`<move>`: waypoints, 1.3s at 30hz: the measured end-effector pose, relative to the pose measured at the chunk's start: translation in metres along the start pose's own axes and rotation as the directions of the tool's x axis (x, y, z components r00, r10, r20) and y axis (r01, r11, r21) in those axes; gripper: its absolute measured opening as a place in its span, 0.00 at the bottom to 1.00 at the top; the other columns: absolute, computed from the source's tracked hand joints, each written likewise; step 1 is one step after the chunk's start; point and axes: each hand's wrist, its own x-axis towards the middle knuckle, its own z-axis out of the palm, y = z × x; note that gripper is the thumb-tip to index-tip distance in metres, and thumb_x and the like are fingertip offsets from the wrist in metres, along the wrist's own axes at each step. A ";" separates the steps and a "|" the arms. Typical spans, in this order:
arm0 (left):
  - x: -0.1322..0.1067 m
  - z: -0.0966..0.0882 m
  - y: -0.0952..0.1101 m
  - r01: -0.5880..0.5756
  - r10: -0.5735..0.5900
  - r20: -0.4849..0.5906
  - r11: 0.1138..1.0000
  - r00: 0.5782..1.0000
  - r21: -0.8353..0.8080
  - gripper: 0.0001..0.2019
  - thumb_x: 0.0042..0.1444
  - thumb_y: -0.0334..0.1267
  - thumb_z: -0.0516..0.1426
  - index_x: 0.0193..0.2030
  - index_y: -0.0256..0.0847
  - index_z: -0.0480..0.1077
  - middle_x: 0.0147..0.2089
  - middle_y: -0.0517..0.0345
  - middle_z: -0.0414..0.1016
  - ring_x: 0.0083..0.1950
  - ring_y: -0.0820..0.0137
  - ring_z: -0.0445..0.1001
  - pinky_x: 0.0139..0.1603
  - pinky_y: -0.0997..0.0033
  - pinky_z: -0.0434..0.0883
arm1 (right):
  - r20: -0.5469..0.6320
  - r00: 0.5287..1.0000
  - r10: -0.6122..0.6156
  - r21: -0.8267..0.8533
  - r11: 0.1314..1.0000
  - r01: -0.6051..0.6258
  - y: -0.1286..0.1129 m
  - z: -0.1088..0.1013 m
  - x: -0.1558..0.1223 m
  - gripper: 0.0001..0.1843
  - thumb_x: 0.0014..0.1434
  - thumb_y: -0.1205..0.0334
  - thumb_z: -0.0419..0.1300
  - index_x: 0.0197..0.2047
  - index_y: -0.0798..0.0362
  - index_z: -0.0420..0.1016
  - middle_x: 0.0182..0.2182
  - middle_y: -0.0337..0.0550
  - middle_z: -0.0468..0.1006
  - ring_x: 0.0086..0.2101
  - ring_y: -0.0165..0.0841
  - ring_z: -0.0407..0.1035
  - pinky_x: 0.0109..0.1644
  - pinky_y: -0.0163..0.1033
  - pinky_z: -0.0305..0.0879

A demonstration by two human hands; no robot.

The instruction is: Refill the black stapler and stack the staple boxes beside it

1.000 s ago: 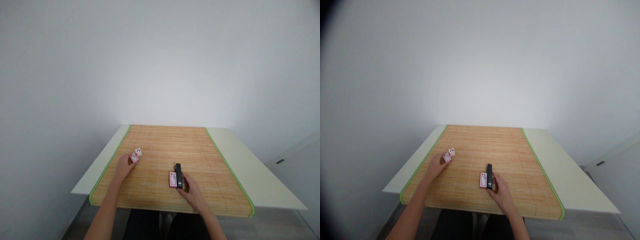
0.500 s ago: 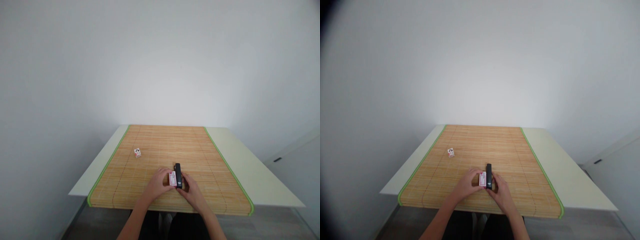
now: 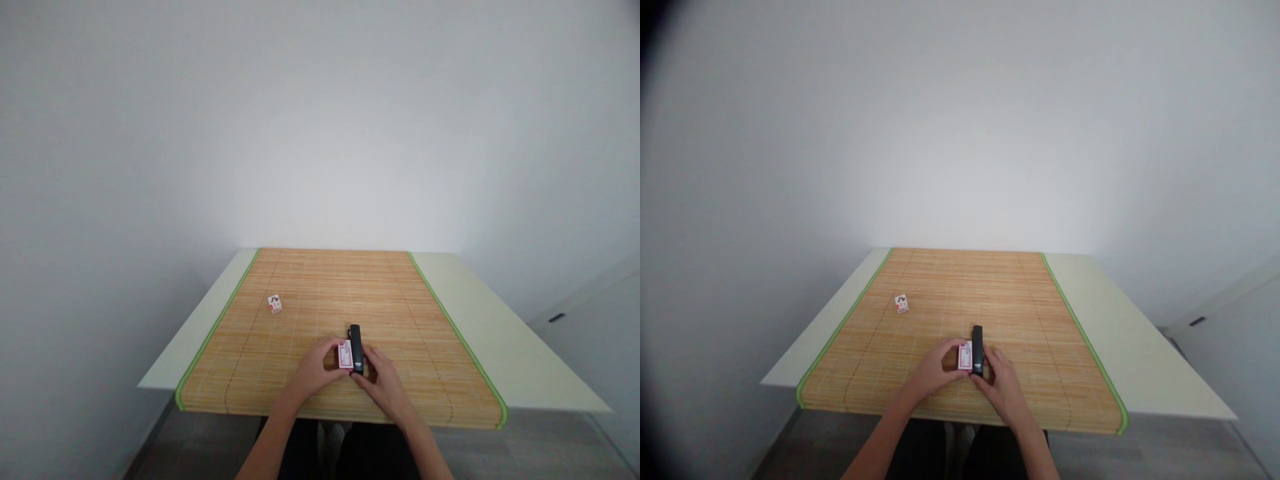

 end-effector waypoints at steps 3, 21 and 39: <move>-0.004 0.004 -0.008 0.000 0.000 -0.028 1.000 1.000 0.010 0.33 0.51 0.45 0.71 0.64 0.52 0.70 0.64 0.52 0.73 0.65 0.54 0.70 0.69 0.50 0.65 | 0.007 1.000 0.012 -0.015 1.000 -0.012 0.001 0.000 -0.001 0.35 0.59 0.54 0.66 0.68 0.46 0.67 0.48 0.49 0.77 0.47 0.46 0.71 0.54 0.51 0.69; 0.038 -0.169 -0.112 0.376 -0.155 -0.595 0.887 0.789 0.267 0.34 0.52 0.46 0.65 0.65 0.39 0.66 0.64 0.44 0.72 0.67 0.51 0.68 0.69 0.48 0.63 | -0.017 0.999 0.046 -0.001 0.999 -0.046 0.006 0.003 -0.003 0.45 0.57 0.53 0.68 0.74 0.43 0.57 0.54 0.48 0.75 0.52 0.48 0.71 0.58 0.53 0.69; 0.070 -0.011 -0.075 0.247 -0.205 -0.408 0.967 0.890 0.054 0.16 0.60 0.50 0.62 0.46 0.41 0.81 0.47 0.45 0.83 0.46 0.60 0.81 0.52 0.58 0.74 | -0.006 1.000 0.014 -0.088 0.996 -0.014 0.002 0.004 -0.001 0.33 0.57 0.50 0.70 0.64 0.47 0.72 0.40 0.46 0.78 0.41 0.46 0.71 0.48 0.49 0.69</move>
